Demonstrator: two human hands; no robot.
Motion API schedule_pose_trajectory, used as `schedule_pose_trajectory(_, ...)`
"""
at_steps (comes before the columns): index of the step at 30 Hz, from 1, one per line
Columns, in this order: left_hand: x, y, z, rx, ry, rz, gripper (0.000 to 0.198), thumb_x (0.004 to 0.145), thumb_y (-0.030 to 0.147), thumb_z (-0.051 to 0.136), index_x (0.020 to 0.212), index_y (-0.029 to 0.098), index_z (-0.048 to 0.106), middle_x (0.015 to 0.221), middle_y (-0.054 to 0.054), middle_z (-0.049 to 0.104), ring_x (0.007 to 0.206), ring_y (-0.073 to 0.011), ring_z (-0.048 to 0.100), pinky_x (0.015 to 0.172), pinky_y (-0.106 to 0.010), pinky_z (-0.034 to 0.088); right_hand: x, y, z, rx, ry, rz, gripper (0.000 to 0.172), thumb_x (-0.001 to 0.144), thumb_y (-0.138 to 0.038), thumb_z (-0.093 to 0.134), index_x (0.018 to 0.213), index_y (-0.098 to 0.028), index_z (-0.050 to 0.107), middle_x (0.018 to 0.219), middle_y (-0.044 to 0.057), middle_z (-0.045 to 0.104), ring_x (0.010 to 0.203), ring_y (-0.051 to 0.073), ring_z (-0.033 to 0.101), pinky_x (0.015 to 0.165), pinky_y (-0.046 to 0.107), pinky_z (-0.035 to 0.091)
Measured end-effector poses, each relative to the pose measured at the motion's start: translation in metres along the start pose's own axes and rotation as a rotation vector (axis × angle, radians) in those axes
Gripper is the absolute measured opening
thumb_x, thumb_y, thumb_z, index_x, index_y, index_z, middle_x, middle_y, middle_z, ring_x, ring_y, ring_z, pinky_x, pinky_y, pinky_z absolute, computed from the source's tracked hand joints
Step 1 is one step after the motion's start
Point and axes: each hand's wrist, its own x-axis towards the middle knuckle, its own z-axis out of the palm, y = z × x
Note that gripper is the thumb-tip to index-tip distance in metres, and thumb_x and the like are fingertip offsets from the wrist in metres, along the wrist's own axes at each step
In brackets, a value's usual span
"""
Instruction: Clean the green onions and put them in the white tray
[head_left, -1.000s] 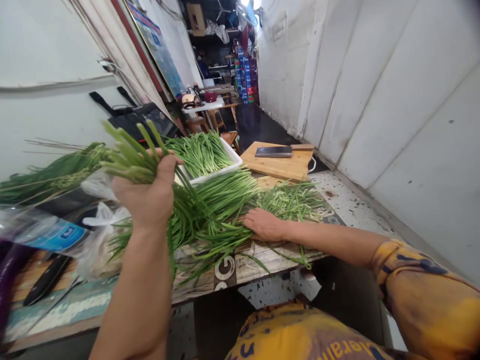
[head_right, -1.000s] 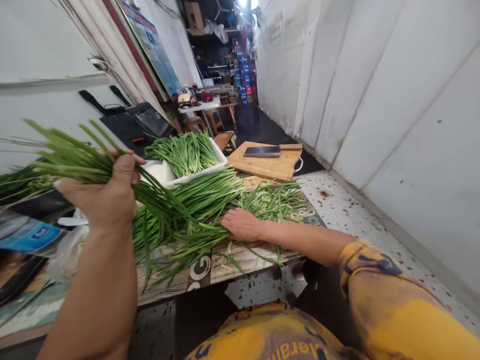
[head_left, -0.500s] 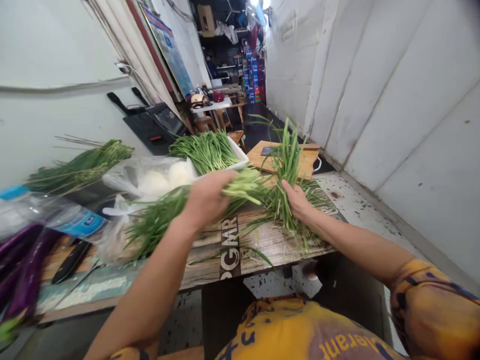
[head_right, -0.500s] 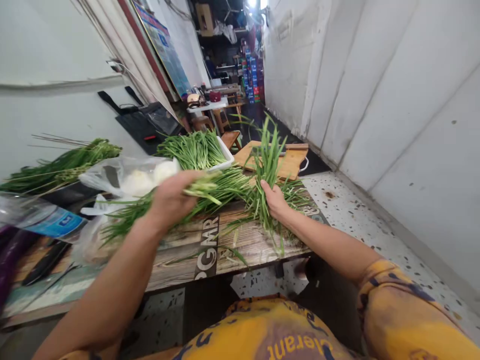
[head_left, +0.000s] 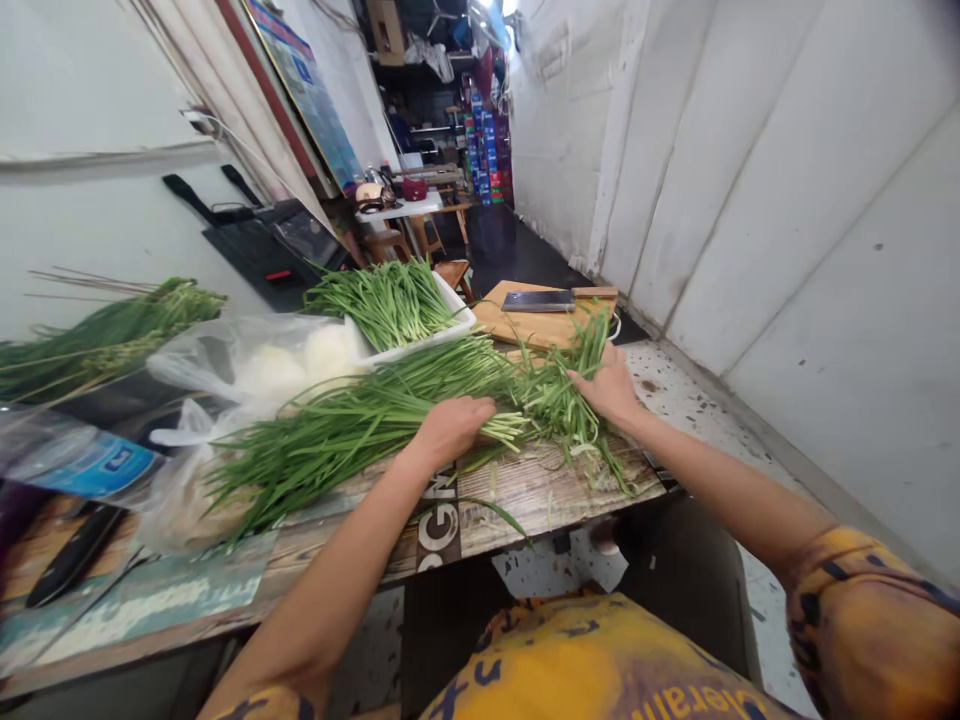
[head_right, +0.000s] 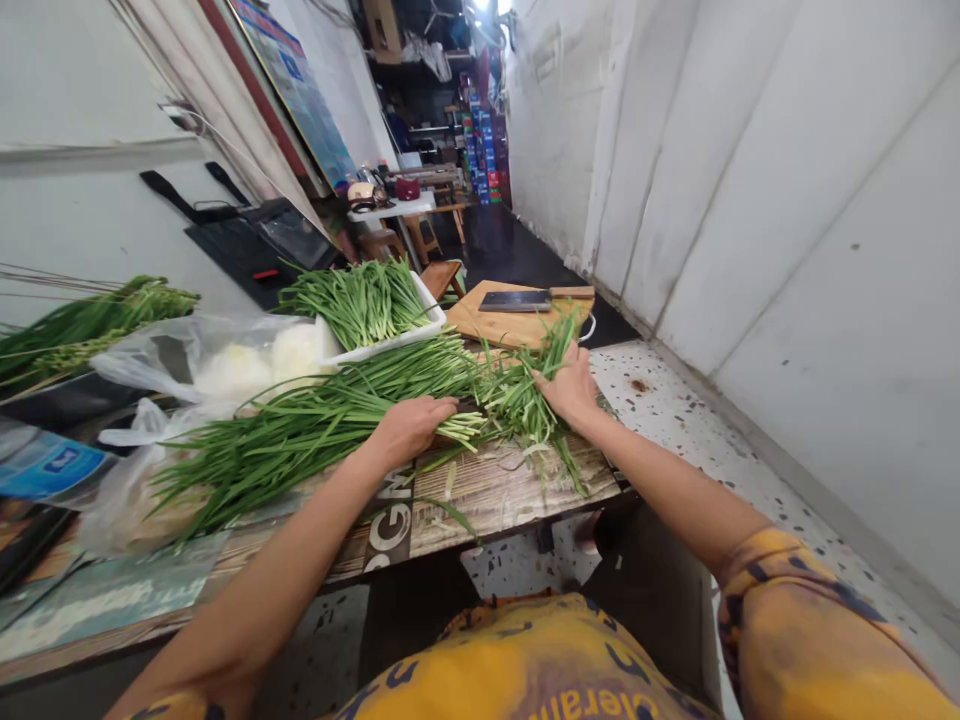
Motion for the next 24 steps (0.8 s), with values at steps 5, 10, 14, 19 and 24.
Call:
schedule_pose_trajectory(5, -0.004, -0.002, 0.004, 0.005, 0.055, -0.018, 0.02, 0.09, 0.026, 0.05, 0.103, 0.016, 0.061, 0.097, -0.011, 0.07, 0.087, -0.0227, 0.063, 0.076, -0.033, 0.049, -0.003, 0.013, -0.003, -0.106, -0.056, -0.588, 0.054, 0.093, -0.023, 0.043, 0.146, -0.02, 0.036, 0.144, 0.016, 0.044, 0.135, 0.029, 0.039, 0.111, 0.051, 0.037)
schedule_pose_trajectory(10, -0.001, -0.004, -0.004, -0.047, 0.182, -0.047, 0.026, 0.088, 0.027, 0.052, 0.108, 0.014, 0.063, 0.102, -0.014, 0.071, 0.09, -0.0239, 0.065, 0.08, -0.034, 0.05, 0.006, 0.023, -0.006, -0.062, -0.298, -0.934, 0.051, 0.094, -0.01, 0.032, 0.142, -0.023, 0.042, 0.144, 0.011, 0.047, 0.134, 0.021, 0.043, 0.108, 0.044, 0.042)
schedule_pose_trajectory(14, 0.031, 0.001, -0.023, -0.1, 0.197, -0.06, 0.032, 0.086, 0.023, 0.052, 0.116, 0.019, 0.064, 0.107, -0.01, 0.071, 0.099, -0.0233, 0.065, 0.087, -0.033, 0.049, 0.004, 0.022, -0.003, -0.037, -0.209, -0.916, 0.043, 0.093, -0.013, 0.039, 0.133, -0.02, 0.052, 0.137, 0.013, 0.053, 0.129, 0.022, 0.048, 0.105, 0.045, 0.045)
schedule_pose_trajectory(19, 0.07, 0.013, -0.039, -0.193, 0.044, -0.098, 0.032, 0.087, 0.024, 0.05, 0.114, 0.025, 0.068, 0.107, -0.006, 0.073, 0.098, -0.022, 0.066, 0.081, -0.029, 0.048, -0.009, 0.021, 0.005, 0.016, -0.04, -0.901, 0.03, 0.095, -0.015, 0.038, 0.111, -0.02, 0.064, 0.119, 0.013, 0.065, 0.115, 0.022, 0.056, 0.096, 0.046, 0.049)
schedule_pose_trajectory(24, 0.08, 0.031, -0.047, -0.28, -0.126, -0.28, 0.027, 0.083, 0.037, 0.055, 0.086, 0.018, 0.075, 0.085, -0.009, 0.074, 0.077, -0.0213, 0.066, 0.066, -0.026, 0.045, -0.012, 0.021, 0.009, 0.08, -0.058, -0.866, 0.033, 0.096, -0.015, 0.035, 0.109, -0.02, 0.065, 0.112, 0.013, 0.067, 0.108, 0.021, 0.059, 0.09, 0.043, 0.052)
